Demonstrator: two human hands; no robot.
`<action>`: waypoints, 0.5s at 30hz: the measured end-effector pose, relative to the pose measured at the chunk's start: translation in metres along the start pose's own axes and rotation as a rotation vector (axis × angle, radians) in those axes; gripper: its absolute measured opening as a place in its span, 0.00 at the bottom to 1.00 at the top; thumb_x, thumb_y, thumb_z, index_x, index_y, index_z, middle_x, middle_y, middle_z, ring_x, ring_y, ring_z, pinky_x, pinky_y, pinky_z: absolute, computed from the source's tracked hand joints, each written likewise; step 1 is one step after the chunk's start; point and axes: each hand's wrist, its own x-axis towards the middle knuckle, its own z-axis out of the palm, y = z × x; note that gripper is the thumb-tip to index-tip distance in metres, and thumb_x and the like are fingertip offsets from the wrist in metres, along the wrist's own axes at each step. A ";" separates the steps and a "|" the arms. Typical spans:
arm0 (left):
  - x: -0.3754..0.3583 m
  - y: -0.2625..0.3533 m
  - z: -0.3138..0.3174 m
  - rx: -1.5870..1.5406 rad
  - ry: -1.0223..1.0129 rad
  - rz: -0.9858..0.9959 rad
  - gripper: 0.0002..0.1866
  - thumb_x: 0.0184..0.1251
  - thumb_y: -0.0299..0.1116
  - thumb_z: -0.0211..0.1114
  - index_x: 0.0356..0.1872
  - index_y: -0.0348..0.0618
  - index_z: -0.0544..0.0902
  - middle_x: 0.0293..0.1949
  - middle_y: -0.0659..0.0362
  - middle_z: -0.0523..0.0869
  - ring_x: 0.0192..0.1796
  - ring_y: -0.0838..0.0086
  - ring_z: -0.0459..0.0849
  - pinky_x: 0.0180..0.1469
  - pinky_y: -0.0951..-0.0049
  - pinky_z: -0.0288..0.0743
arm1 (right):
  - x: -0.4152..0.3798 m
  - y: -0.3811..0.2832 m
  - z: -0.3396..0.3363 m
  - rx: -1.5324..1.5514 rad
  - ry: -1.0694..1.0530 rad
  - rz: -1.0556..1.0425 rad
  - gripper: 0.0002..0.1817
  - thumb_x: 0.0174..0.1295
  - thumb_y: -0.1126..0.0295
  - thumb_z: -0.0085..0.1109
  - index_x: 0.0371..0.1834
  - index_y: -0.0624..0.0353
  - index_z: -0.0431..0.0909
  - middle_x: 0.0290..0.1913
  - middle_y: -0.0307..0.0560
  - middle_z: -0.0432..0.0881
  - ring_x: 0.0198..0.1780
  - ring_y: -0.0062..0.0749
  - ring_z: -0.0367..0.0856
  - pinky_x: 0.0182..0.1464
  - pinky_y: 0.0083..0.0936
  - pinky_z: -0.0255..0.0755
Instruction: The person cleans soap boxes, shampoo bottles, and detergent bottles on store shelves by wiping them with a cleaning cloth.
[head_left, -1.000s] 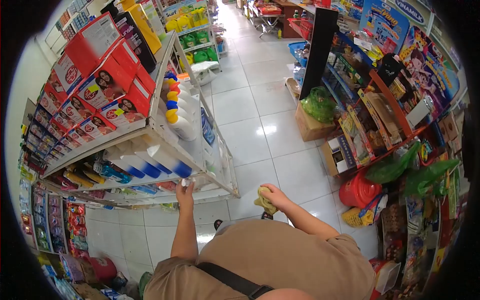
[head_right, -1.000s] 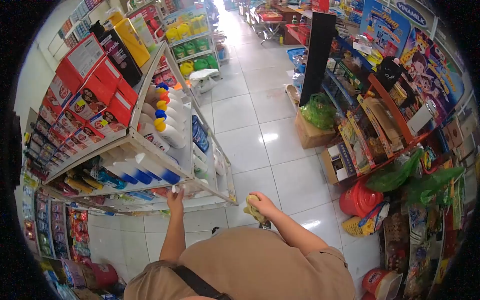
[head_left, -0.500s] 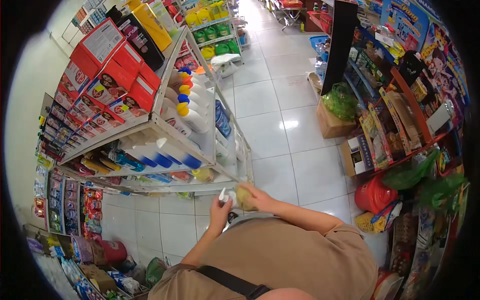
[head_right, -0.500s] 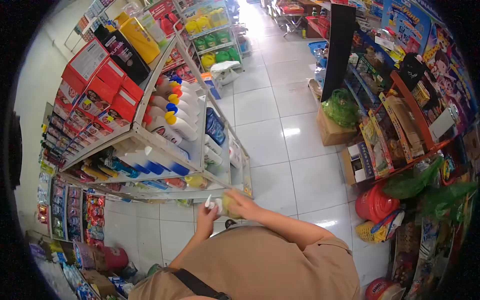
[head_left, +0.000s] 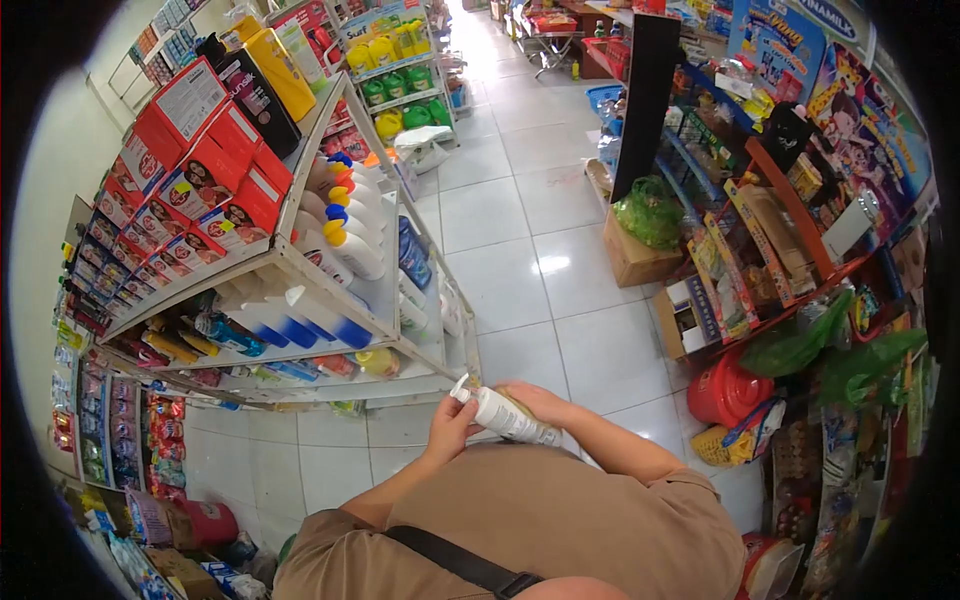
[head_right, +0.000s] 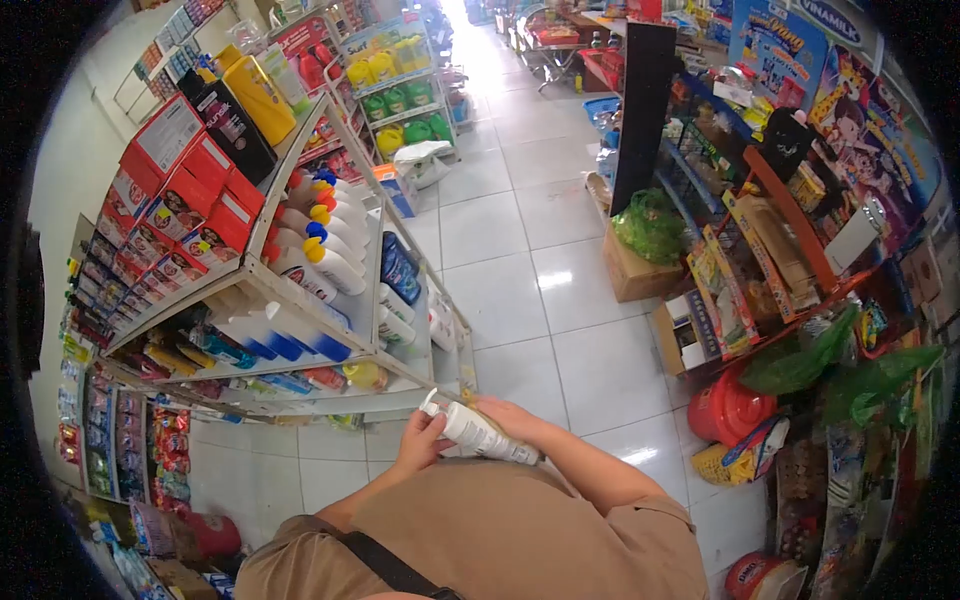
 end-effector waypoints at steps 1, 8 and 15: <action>0.006 -0.001 0.003 0.032 -0.003 -0.001 0.15 0.65 0.33 0.56 0.51 0.43 0.70 0.49 0.57 0.76 0.49 0.71 0.77 0.46 0.66 0.77 | -0.007 -0.030 0.014 0.099 0.075 -0.072 0.21 0.66 0.63 0.40 0.60 0.61 0.65 0.55 0.49 0.72 0.56 0.32 0.69 0.59 0.27 0.60; 0.015 0.003 0.007 -0.166 0.159 -0.027 0.14 0.67 0.39 0.53 0.50 0.47 0.68 0.48 0.62 0.75 0.49 0.72 0.76 0.45 0.63 0.72 | -0.007 -0.036 0.035 -0.774 0.263 -0.454 0.26 0.60 0.64 0.50 0.61 0.61 0.62 0.57 0.57 0.67 0.57 0.46 0.68 0.59 0.32 0.62; -0.007 0.011 -0.003 -0.175 0.337 0.118 0.15 0.66 0.38 0.55 0.50 0.49 0.64 0.49 0.60 0.73 0.49 0.71 0.75 0.44 0.61 0.74 | -0.012 0.010 0.005 -0.908 0.271 -0.586 0.29 0.56 0.61 0.56 0.61 0.55 0.60 0.56 0.58 0.68 0.56 0.50 0.68 0.56 0.37 0.64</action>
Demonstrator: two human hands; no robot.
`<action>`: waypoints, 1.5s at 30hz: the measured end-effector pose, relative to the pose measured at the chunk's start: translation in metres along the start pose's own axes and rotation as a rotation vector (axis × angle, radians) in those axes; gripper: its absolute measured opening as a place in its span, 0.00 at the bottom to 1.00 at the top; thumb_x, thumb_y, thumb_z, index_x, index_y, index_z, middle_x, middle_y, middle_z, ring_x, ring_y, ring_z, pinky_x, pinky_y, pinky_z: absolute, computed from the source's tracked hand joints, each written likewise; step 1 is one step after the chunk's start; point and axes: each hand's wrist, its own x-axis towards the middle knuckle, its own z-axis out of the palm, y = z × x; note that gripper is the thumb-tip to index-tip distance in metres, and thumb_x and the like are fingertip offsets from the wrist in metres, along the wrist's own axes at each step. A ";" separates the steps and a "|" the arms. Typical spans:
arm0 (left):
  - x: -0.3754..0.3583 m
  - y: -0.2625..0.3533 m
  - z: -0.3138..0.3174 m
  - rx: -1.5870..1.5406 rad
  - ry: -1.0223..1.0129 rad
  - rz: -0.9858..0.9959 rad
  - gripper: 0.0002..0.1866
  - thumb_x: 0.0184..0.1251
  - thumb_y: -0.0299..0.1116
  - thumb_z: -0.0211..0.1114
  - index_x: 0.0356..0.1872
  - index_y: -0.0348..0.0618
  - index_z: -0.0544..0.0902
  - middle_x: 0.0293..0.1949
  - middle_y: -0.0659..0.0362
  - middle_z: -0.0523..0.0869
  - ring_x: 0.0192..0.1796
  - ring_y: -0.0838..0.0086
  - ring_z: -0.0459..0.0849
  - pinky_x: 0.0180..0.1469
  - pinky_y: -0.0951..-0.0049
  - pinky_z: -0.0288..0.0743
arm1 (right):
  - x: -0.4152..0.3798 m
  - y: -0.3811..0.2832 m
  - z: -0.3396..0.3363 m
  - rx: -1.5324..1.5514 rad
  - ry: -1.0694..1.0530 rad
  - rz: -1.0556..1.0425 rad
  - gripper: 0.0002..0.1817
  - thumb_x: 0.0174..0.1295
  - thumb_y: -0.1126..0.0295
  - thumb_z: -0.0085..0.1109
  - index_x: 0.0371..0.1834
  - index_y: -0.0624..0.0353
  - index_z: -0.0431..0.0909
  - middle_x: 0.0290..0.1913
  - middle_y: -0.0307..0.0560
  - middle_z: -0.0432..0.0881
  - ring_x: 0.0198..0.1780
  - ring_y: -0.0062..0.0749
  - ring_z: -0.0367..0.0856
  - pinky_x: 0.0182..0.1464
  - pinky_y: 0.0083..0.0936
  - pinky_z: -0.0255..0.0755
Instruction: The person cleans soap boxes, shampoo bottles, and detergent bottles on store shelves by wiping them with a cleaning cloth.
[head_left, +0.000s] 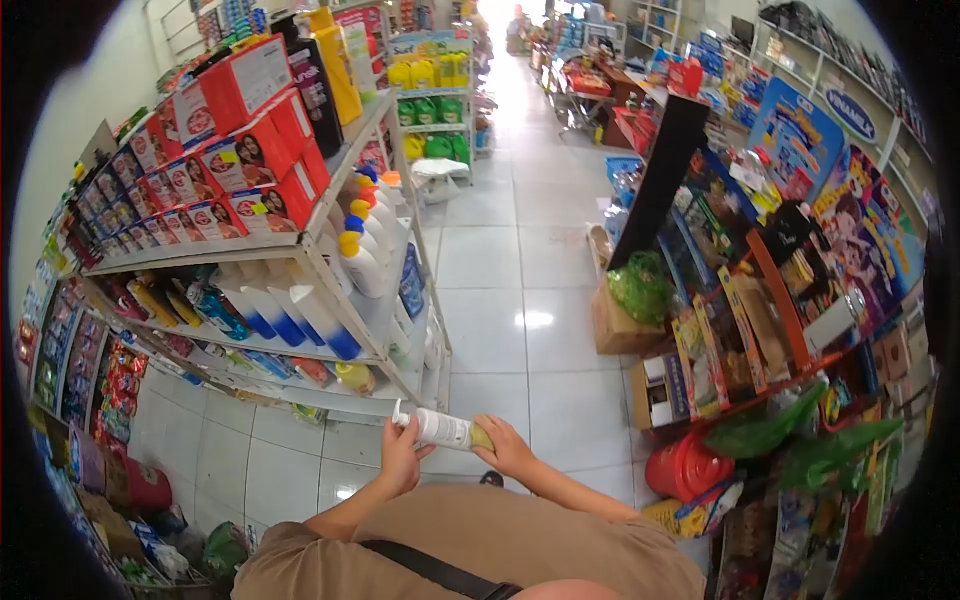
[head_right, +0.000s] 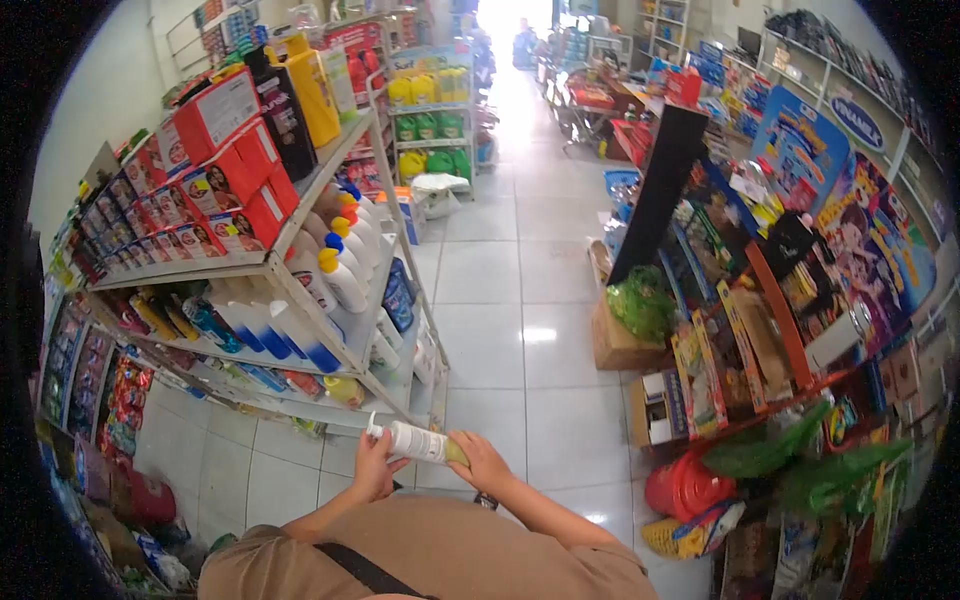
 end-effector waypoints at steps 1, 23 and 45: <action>-0.002 0.003 -0.005 0.011 0.015 0.033 0.15 0.66 0.37 0.55 0.50 0.48 0.64 0.49 0.60 0.73 0.49 0.71 0.75 0.43 0.62 0.75 | 0.001 0.006 0.009 0.204 0.053 0.152 0.28 0.58 0.61 0.54 0.62 0.55 0.60 0.56 0.58 0.68 0.56 0.48 0.68 0.57 0.36 0.64; -0.044 0.040 -0.067 0.817 -0.001 0.481 0.18 0.58 0.36 0.60 0.49 0.42 0.72 0.44 0.53 0.79 0.42 0.65 0.79 0.39 0.69 0.73 | 0.058 -0.107 0.033 0.726 -0.195 0.193 0.22 0.64 0.60 0.44 0.58 0.58 0.65 0.51 0.57 0.73 0.53 0.47 0.72 0.55 0.32 0.64; -0.263 0.030 -0.225 -0.087 0.271 0.489 0.13 0.64 0.33 0.57 0.47 0.42 0.68 0.44 0.57 0.77 0.43 0.77 0.76 0.42 0.73 0.75 | -0.034 -0.254 0.170 0.969 -0.594 -0.109 0.46 0.40 0.66 0.73 0.63 0.60 0.55 0.56 0.51 0.69 0.58 0.37 0.69 0.59 0.30 0.63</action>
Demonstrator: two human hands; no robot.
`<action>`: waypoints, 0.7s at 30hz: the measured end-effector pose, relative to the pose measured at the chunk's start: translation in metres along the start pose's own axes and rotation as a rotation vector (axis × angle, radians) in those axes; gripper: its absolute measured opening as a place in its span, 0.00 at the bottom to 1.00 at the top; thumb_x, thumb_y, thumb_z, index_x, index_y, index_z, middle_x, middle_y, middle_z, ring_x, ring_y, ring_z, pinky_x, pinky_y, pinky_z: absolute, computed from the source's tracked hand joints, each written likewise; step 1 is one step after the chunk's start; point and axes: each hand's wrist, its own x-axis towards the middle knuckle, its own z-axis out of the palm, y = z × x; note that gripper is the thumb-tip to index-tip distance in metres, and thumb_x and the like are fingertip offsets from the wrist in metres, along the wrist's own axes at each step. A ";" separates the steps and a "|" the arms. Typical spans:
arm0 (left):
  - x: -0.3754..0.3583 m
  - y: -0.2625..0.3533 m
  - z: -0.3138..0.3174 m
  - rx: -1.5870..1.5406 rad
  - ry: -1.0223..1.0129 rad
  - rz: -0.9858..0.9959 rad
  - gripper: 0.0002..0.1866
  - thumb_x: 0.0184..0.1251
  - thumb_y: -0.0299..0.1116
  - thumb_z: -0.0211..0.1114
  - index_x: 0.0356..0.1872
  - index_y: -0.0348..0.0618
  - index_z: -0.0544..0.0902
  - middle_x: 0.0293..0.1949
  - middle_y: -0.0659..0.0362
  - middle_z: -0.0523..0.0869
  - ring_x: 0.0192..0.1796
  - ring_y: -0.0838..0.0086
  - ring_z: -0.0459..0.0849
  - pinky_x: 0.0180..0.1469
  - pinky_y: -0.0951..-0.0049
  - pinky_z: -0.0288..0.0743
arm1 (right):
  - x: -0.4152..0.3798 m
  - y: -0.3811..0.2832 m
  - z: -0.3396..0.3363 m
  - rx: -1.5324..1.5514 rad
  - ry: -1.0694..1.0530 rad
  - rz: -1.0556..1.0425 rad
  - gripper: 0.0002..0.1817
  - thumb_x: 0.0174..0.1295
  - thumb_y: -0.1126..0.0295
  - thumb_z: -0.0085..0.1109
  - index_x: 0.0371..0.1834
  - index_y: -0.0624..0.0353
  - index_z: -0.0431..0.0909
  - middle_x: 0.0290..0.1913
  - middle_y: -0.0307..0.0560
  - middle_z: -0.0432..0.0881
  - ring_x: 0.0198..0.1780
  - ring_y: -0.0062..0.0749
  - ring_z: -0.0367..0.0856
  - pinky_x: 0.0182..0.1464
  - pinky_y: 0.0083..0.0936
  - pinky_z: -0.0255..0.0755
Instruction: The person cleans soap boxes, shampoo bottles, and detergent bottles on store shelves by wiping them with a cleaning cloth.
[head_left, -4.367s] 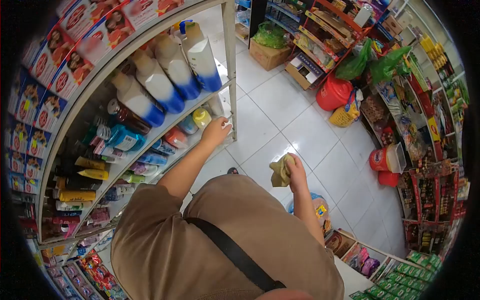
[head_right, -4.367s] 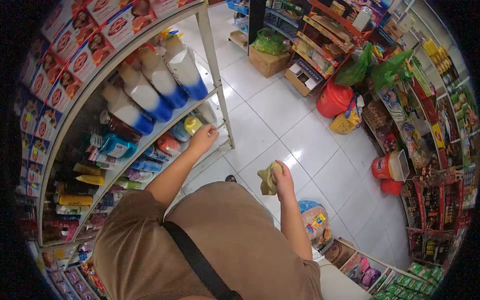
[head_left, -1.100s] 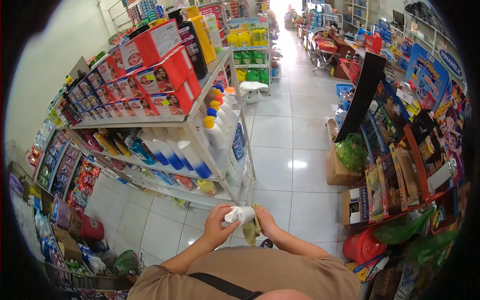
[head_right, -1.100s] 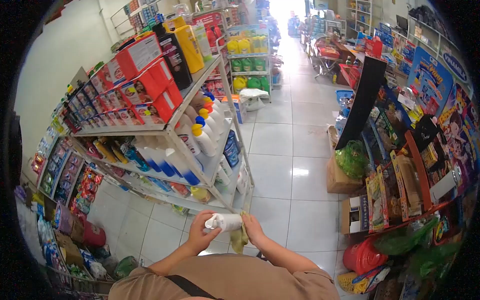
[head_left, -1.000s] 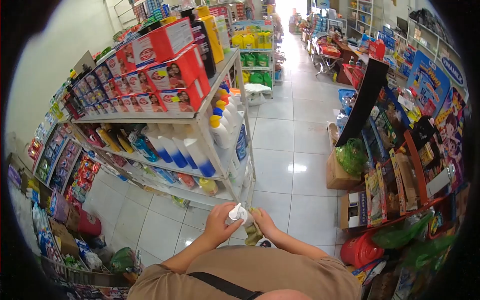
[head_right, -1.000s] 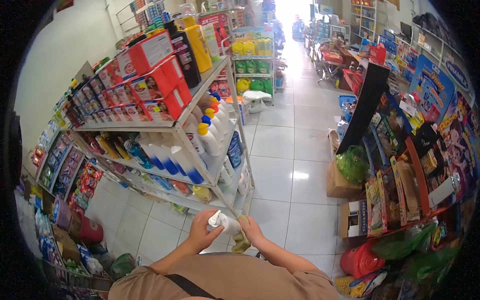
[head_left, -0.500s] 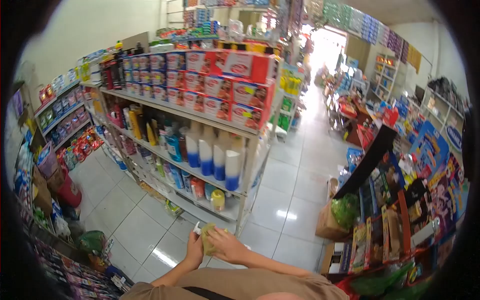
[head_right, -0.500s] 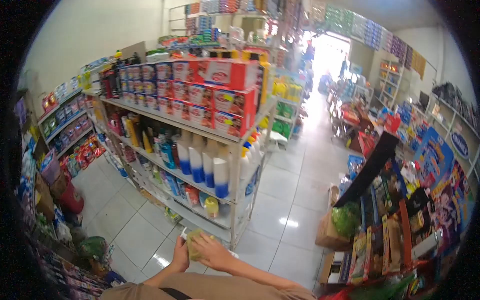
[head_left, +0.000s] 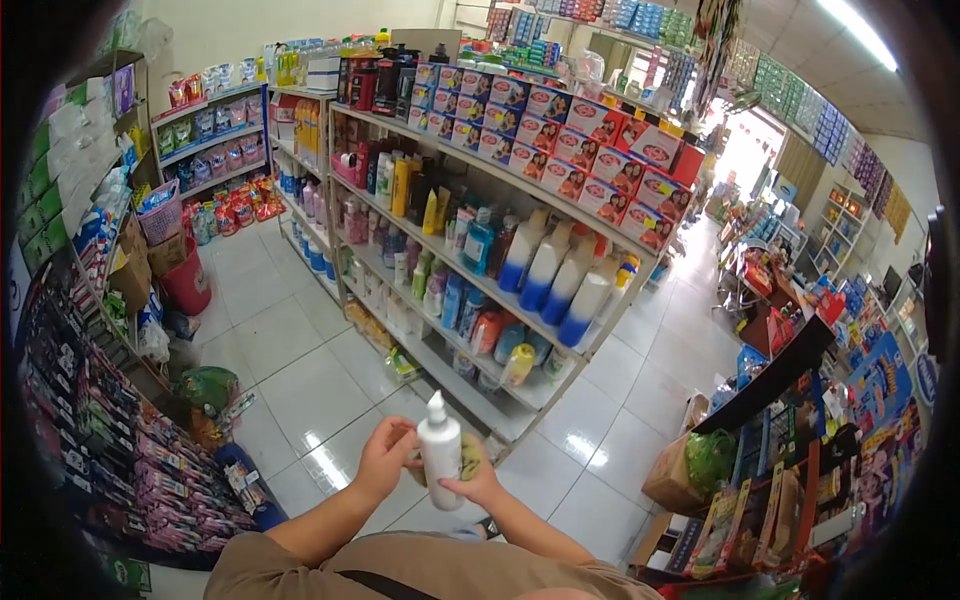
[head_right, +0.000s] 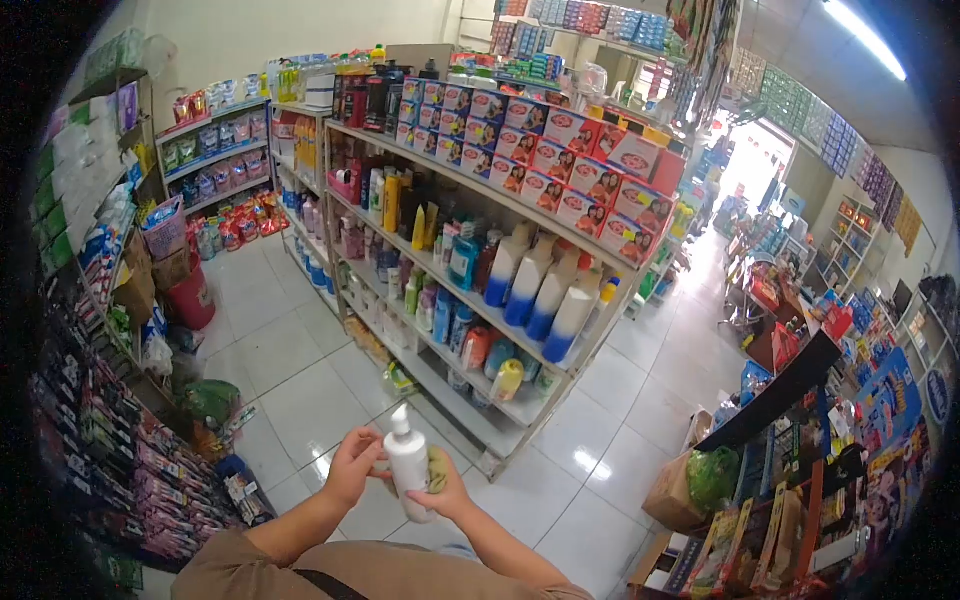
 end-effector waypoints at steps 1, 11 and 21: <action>-0.001 -0.011 -0.008 -0.040 0.013 -0.015 0.13 0.65 0.33 0.56 0.47 0.42 0.68 0.46 0.56 0.76 0.44 0.77 0.75 0.44 0.73 0.74 | -0.007 0.011 0.011 0.130 0.055 0.058 0.41 0.44 0.71 0.68 0.62 0.59 0.56 0.53 0.45 0.70 0.55 0.31 0.69 0.57 0.28 0.64; -0.062 -0.079 -0.014 -0.341 -0.373 -0.621 0.22 0.70 0.46 0.43 0.62 0.55 0.57 0.56 0.58 0.70 0.56 0.64 0.71 0.47 0.55 0.74 | -0.041 -0.025 0.064 0.229 0.606 0.107 0.32 0.54 0.73 0.60 0.63 0.58 0.58 0.51 0.45 0.73 0.51 0.32 0.72 0.53 0.28 0.68; -0.038 -0.113 0.007 -0.218 -0.267 -0.555 0.25 0.68 0.54 0.42 0.63 0.59 0.56 0.54 0.60 0.71 0.50 0.67 0.76 0.45 0.61 0.75 | -0.089 -0.035 0.026 -0.372 0.181 -0.101 0.28 0.52 0.63 0.64 0.59 0.46 0.70 0.66 0.64 0.51 0.65 0.57 0.56 0.64 0.36 0.55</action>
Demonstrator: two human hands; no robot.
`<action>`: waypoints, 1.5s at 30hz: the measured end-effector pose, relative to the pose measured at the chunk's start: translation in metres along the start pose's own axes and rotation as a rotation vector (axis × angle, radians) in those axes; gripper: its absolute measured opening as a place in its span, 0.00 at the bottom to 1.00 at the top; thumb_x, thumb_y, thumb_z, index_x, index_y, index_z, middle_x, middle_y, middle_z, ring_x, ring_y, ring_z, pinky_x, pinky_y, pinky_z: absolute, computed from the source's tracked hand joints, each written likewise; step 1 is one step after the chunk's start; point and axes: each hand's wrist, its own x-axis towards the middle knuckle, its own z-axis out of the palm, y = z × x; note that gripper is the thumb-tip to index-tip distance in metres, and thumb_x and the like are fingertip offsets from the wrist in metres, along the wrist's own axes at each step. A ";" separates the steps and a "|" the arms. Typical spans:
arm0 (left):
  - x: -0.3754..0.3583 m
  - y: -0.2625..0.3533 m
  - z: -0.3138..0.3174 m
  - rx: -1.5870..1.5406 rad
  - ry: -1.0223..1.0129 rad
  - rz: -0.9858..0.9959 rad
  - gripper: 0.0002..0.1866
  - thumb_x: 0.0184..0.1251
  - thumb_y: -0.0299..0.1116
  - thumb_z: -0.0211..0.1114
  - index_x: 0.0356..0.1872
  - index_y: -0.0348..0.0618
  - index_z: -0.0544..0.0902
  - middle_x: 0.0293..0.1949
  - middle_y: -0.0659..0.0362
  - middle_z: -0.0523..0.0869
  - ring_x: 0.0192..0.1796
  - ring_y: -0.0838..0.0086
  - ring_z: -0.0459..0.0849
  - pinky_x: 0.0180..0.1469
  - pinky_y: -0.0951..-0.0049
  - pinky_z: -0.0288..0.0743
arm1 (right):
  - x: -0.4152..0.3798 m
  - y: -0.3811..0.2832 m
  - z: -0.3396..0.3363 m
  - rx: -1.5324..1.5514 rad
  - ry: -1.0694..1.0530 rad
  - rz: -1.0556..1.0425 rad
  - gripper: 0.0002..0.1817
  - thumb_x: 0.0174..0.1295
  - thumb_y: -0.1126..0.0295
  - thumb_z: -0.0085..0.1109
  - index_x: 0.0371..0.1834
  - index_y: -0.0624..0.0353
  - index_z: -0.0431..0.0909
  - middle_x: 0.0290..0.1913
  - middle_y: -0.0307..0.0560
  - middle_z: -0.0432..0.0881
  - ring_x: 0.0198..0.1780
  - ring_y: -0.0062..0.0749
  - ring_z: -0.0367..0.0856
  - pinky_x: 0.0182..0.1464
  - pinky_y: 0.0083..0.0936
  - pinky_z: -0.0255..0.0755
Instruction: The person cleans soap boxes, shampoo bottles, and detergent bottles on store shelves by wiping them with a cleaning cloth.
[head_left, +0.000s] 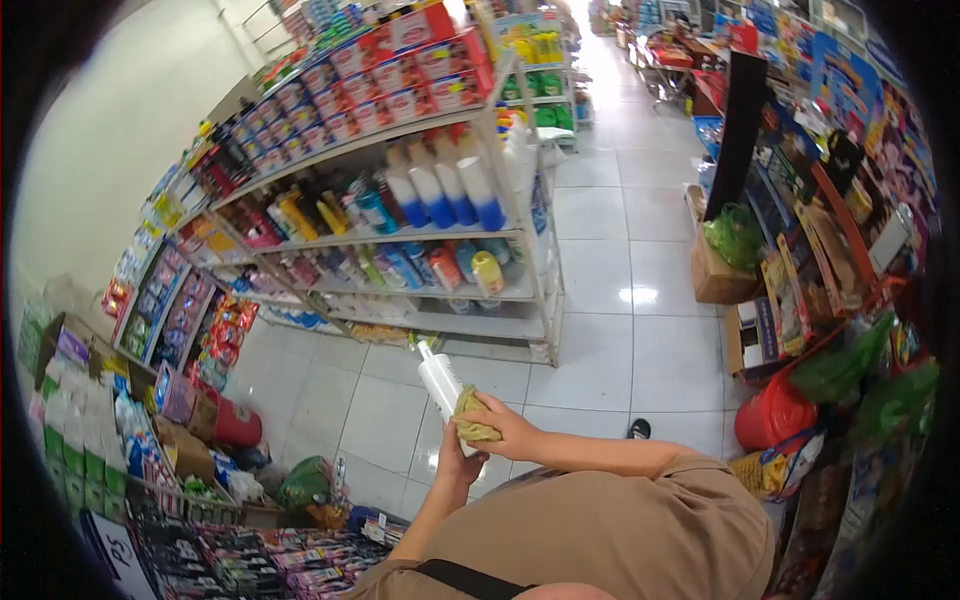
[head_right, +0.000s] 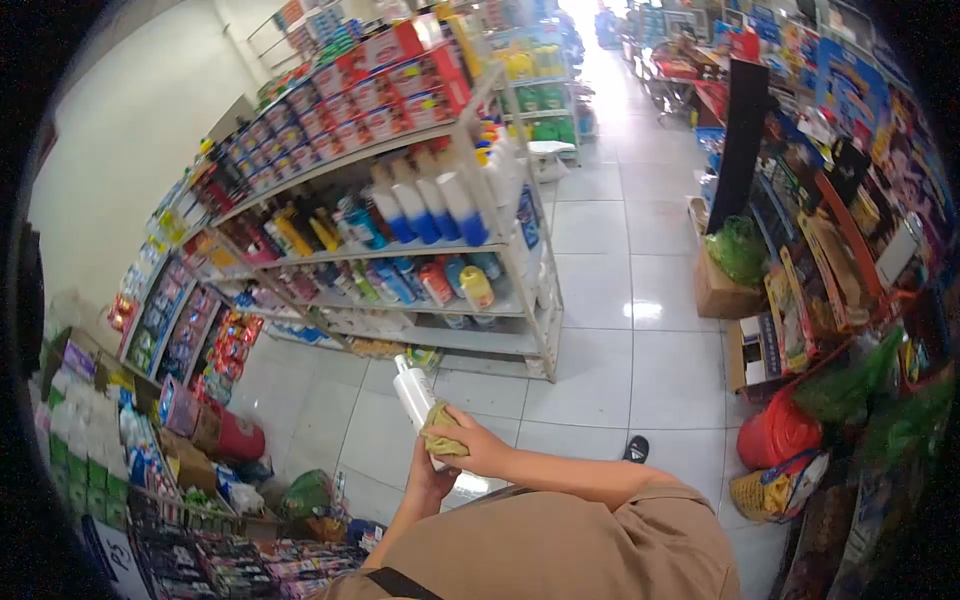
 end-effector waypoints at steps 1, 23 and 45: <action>0.011 -0.009 0.009 -0.068 -0.039 0.003 0.25 0.68 0.53 0.41 0.63 0.58 0.57 0.54 0.59 0.72 0.51 0.67 0.76 0.47 0.61 0.75 | -0.006 0.003 -0.016 -0.015 -0.022 -0.020 0.28 0.52 0.63 0.64 0.59 0.46 0.70 0.66 0.64 0.51 0.65 0.57 0.56 0.64 0.37 0.54; 0.159 -0.141 0.371 0.709 -0.615 0.149 0.28 0.70 0.34 0.45 0.68 0.40 0.52 0.57 0.55 0.71 0.54 0.76 0.70 0.57 0.77 0.61 | -0.143 -0.023 -0.413 -0.613 0.653 0.042 0.26 0.43 0.68 0.67 0.51 0.52 0.77 0.69 0.66 0.45 0.65 0.59 0.56 0.63 0.39 0.55; 0.347 -0.051 0.429 0.819 -0.935 0.091 0.30 0.70 0.48 0.46 0.66 0.41 0.57 0.54 0.54 0.74 0.55 0.70 0.73 0.56 0.72 0.64 | -0.031 0.016 -0.566 -0.679 1.183 -0.141 0.19 0.55 0.75 0.56 0.53 0.60 0.73 0.59 0.57 0.64 0.61 0.47 0.64 0.61 0.33 0.59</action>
